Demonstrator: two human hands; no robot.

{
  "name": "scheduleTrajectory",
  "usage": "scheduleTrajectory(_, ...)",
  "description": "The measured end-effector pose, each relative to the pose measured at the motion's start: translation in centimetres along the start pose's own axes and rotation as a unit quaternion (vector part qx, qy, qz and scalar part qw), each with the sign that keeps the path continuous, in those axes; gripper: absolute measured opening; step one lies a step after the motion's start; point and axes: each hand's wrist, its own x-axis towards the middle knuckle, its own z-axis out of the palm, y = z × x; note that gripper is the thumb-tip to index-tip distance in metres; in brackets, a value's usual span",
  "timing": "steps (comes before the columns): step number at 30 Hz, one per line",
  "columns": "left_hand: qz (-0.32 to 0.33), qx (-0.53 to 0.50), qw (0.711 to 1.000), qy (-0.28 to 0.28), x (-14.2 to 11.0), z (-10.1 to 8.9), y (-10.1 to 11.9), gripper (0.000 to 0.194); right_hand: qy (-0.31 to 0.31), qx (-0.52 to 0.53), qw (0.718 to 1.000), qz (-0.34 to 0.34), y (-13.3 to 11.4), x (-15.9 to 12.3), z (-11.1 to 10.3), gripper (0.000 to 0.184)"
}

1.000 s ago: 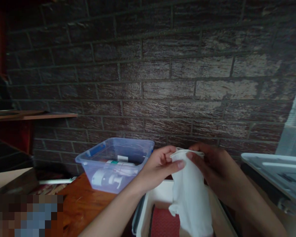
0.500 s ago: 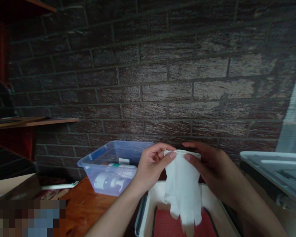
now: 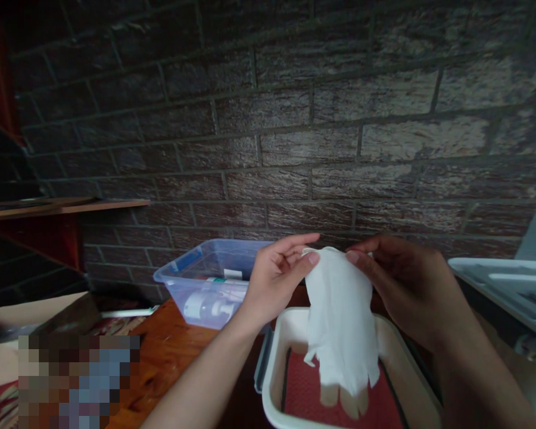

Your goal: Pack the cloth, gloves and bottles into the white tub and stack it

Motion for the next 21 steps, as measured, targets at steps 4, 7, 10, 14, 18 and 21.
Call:
scheduleTrajectory(4, -0.084, 0.046, 0.991, -0.095, 0.8, 0.0, 1.5, 0.059, -0.032, -0.016, 0.999, -0.020, 0.5, -0.1, 0.2, 0.023)
scheduleTrajectory(7, -0.122, 0.119, 0.965, -0.200, 2.2, 0.2, 3.4, 0.049, -0.038, -0.014, 0.999, -0.037, 0.9, -0.1, 0.2, 0.021)
scheduleTrajectory(10, -0.123, 0.180, 0.935, -0.280, 3.7, 0.2, 5.4, 0.033, -0.023, -0.007, 0.999, -0.046, 1.0, -0.1, 0.0, 0.020)
scheduleTrajectory(14, -0.104, 0.275, 0.899, -0.325, 4.8, 0.4, 7.4, 0.029, -0.011, -0.003, 0.998, -0.062, 0.7, -0.3, -0.4, 0.019)
scheduleTrajectory(18, -0.091, 0.327, 0.859, -0.383, 5.5, 1.4, 8.5, 0.033, -0.008, 0.000, 0.994, -0.108, 0.4, -0.2, -0.5, 0.017)
scheduleTrajectory(21, -0.071, 0.342, 0.838, -0.420, 6.0, 2.5, 9.1, 0.036, 0.023, 0.016, 0.994, -0.104, 0.5, -0.1, -0.7, 0.021)
